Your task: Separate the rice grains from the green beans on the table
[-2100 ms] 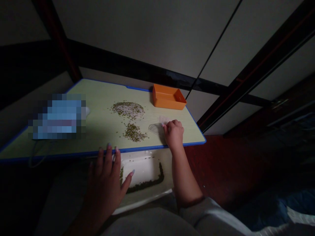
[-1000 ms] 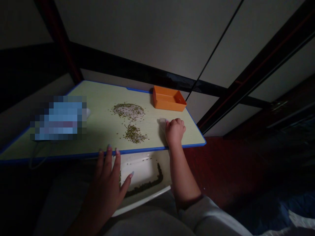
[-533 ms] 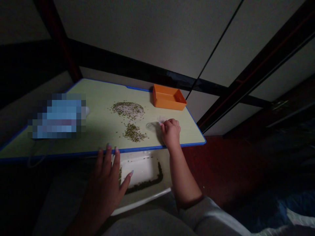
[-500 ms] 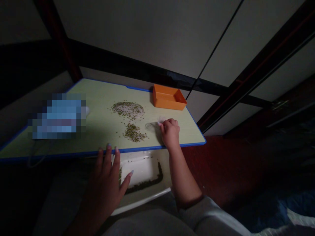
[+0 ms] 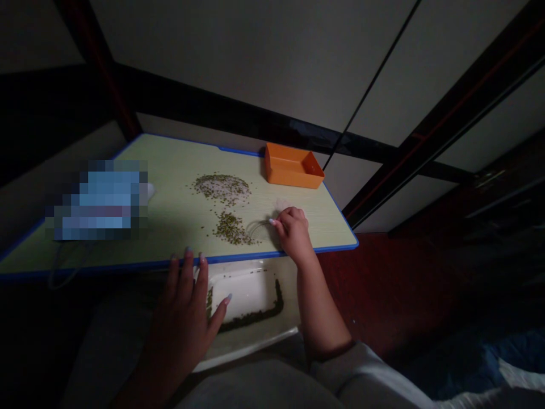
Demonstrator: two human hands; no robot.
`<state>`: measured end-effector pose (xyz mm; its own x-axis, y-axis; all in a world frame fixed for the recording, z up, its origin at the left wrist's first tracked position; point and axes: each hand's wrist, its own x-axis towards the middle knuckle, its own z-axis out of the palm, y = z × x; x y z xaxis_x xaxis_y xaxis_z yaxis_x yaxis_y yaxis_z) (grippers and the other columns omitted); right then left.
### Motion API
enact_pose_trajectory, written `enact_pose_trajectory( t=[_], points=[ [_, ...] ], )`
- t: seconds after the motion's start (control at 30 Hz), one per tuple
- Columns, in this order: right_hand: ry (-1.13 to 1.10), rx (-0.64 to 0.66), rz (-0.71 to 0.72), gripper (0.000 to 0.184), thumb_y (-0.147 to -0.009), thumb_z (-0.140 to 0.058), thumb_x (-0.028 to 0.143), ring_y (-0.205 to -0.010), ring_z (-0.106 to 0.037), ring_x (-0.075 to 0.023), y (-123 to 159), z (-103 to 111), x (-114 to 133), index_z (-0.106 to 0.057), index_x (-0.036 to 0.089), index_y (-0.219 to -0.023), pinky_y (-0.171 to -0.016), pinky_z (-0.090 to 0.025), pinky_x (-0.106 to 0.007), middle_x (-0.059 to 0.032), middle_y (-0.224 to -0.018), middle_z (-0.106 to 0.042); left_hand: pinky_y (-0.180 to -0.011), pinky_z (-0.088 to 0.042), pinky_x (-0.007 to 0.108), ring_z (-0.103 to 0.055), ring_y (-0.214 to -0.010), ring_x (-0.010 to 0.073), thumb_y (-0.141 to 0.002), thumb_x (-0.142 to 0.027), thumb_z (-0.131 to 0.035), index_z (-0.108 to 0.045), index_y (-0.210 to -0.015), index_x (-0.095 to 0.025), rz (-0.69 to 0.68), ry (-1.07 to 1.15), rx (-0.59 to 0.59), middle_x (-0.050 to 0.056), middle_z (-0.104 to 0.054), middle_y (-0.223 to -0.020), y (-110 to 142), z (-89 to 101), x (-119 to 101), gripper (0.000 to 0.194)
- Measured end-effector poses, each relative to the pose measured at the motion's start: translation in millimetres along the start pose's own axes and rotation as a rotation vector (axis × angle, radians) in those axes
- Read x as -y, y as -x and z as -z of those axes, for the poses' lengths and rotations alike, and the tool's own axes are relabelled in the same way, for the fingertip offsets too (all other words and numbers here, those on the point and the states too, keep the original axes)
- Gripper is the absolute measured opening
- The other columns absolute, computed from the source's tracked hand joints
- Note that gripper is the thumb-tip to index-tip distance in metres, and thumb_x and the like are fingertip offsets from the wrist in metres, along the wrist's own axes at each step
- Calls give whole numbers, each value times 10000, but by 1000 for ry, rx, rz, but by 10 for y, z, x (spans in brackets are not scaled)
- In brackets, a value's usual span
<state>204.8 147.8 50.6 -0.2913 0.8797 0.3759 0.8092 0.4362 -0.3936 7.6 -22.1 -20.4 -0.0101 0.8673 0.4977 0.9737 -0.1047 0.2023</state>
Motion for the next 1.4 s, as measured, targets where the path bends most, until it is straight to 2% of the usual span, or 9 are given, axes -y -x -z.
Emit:
enact_pose_trajectory(
  t=[0.17, 0.3, 0.47, 0.6, 0.93, 1.07, 1.23, 1.4],
  points=[
    [-68, -38, 4, 203, -956, -537, 293, -1021, -502, -201, 38, 51, -45, -663, 208, -820, -853, -368, -315, -52, -999, -614, -1155, -288, 616, -78, -1513, 448, -887, -430, -481, -112, -1547, -82, -13, -11, 1, 276, -161, -1615, -14, -2, 4, 832],
    [-26, -85, -29, 262, -973, -471, 273, -1011, -489, -206, 62, 120, -107, -651, 207, -794, -852, -363, -322, -57, -989, -606, -1153, -292, 612, -90, -1509, 455, -885, -432, -481, -156, -1533, -56, -21, -16, -2, 292, -184, -1602, -17, -9, 10, 817],
    [69, -34, -15, 248, -968, -478, 285, -1036, -470, -222, 84, 173, -142, -668, 210, -829, -854, -347, -337, -66, -1039, -609, -1144, -306, 617, -97, -1506, 459, -885, -433, -479, -155, -1534, -63, -18, -14, -12, 288, -192, -1601, -13, -16, 15, 815],
    [70, -4, 7, 249, -966, -481, 282, -1036, -470, -219, 89, 167, -130, -673, 208, -826, -853, -351, -336, -65, -1046, -609, -1144, -308, 620, -103, -1508, 454, -884, -436, -478, -128, -1543, -90, -16, -5, -13, 268, -167, -1618, -17, -14, 9, 822],
    [30, -4, 34, 272, -975, -459, 278, -1014, -484, -217, 89, 170, -69, -664, 203, -811, -864, -376, -336, -71, -1009, -604, -1134, -316, 618, -119, -1500, 467, -886, -434, -472, -205, -1515, -36, -21, -25, -5, 311, -232, -1576, -20, 17, -4, 791],
    [8, 19, 53, 284, -983, -447, 291, -1013, -489, -215, 90, 160, -53, -652, 204, -806, -867, -381, -334, -68, -1001, -604, -1143, -303, 615, -106, -1503, 465, -882, -433, -479, -183, -1523, -46, -23, -26, -6, 303, -212, -1586, -20, 20, -6, 805],
    [6, -1, 52, 274, -977, -454, 282, -993, -486, -212, 92, 145, -46, -639, 200, -791, -865, -382, -333, -67, -991, -601, -1151, -297, 607, -92, -1511, 446, -888, -427, -478, -151, -1535, -66, -16, -21, -7, 288, -200, -1598, -14, 13, -9, 810],
    [-27, -51, 55, 273, -966, -461, 266, -970, -481, -214, 92, 131, -98, -616, 201, -751, -856, -387, -344, -66, -943, -590, -1154, -292, 609, -92, -1509, 453, -884, -442, -480, -196, -1519, -45, -18, -16, 0, 297, -199, -1596, -2, 4, 11, 801]
  ],
)
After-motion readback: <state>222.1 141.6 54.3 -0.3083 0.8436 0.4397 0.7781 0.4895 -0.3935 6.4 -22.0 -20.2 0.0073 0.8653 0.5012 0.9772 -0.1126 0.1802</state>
